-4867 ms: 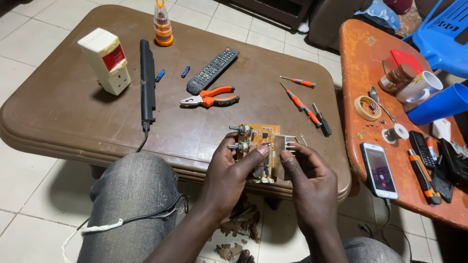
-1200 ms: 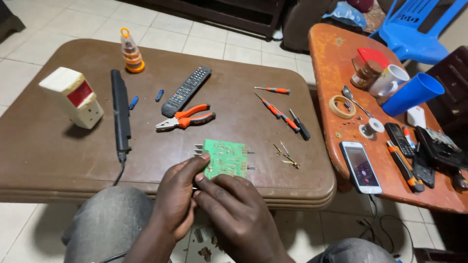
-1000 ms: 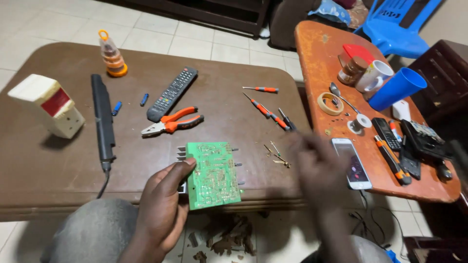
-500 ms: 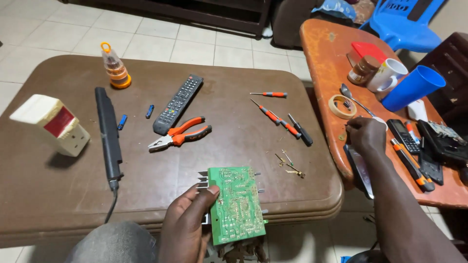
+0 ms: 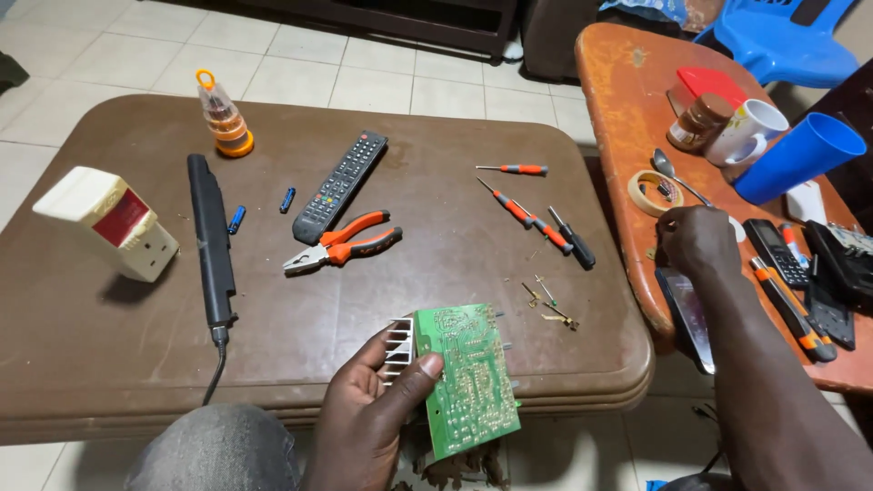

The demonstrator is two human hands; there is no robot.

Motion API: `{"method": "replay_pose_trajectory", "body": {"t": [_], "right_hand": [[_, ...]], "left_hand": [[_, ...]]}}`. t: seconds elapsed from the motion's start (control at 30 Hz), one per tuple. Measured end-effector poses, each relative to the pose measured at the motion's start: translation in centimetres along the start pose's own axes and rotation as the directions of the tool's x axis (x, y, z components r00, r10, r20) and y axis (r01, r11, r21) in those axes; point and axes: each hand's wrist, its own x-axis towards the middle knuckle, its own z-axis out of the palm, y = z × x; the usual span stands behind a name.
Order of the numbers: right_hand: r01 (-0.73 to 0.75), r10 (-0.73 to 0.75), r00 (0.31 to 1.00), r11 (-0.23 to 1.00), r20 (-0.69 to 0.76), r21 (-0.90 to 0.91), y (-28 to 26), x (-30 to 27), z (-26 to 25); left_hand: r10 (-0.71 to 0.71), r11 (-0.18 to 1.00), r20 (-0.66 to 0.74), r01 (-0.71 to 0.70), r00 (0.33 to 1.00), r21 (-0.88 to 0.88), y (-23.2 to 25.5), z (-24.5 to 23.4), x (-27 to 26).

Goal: The person holds a green circuit board and manipulates a white wire, threading it through the board's components. They then pick up a metal heatsink and align it with the board, appearing to prepare for assembly.

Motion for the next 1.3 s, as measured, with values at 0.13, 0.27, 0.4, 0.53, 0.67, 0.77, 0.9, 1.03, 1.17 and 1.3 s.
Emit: {"method": "replay_pose_trajectory", "body": {"t": [0.13, 0.27, 0.4, 0.53, 0.67, 0.77, 0.9, 1.03, 1.17, 1.3], "right_hand": [[0.111, -0.115, 0.993, 0.986, -0.033, -0.121, 1.4, 1.1, 1.1], [0.152, -0.158, 0.986, 0.98, -0.042, -0.126, -0.3, -0.5, -0.1], [0.336, -0.348, 0.926, 0.937, -0.147, -0.098, -1.1, -0.1, -0.7], [0.52, -0.527, 0.848, 0.806, -0.058, 0.282, -8.6, -9.8, -4.6], [0.526, -0.641, 0.767, 0.636, 0.007, 0.564, -12.4, -19.4, -4.7], [0.573, -0.714, 0.699, 0.544, -0.019, 0.613, -13.7, -24.4, -4.1], [0.673, -0.749, 0.655, 0.517, -0.102, 0.528, -13.3, -27.6, -2.5], [0.759, -0.803, 0.576, 0.454, -0.156, 0.467, -13.2, -27.8, -2.3], [0.787, -0.822, 0.543, 0.427, -0.171, 0.446, -13.3, -27.5, -1.6], [0.802, -0.844, 0.514, 0.41, -0.152, 0.434, -13.0, -27.4, -0.8]], "left_hand": [[0.03, 1.0, 0.039, -0.03, 0.999, -0.01, -0.3, -0.1, 0.0], [0.002, 0.999, 0.012, -0.003, 1.0, 0.033, 0.5, 0.6, -0.7], [0.062, 0.991, 0.051, -0.067, 0.997, 0.114, 0.3, 0.3, -1.2], [0.257, 0.875, 0.151, -0.296, 0.954, 0.383, -1.5, -1.8, 0.6], [0.293, 0.883, 0.174, -0.336, 0.94, 0.328, -1.6, -1.9, 0.3], [0.306, 0.884, 0.183, -0.35, 0.934, 0.31, -1.1, -1.5, 0.1], [0.369, 0.732, 0.208, -0.421, 0.906, 0.535, -1.6, -2.1, 0.0], [0.352, 0.811, 0.243, -0.424, 0.904, 0.404, -2.1, -1.6, -0.2], [0.468, 0.678, 0.291, -0.55, 0.835, 0.487, -2.4, -1.8, 0.4], [0.511, 0.512, 0.314, -0.577, 0.8, 0.637, -2.8, -2.3, 0.9]]}}
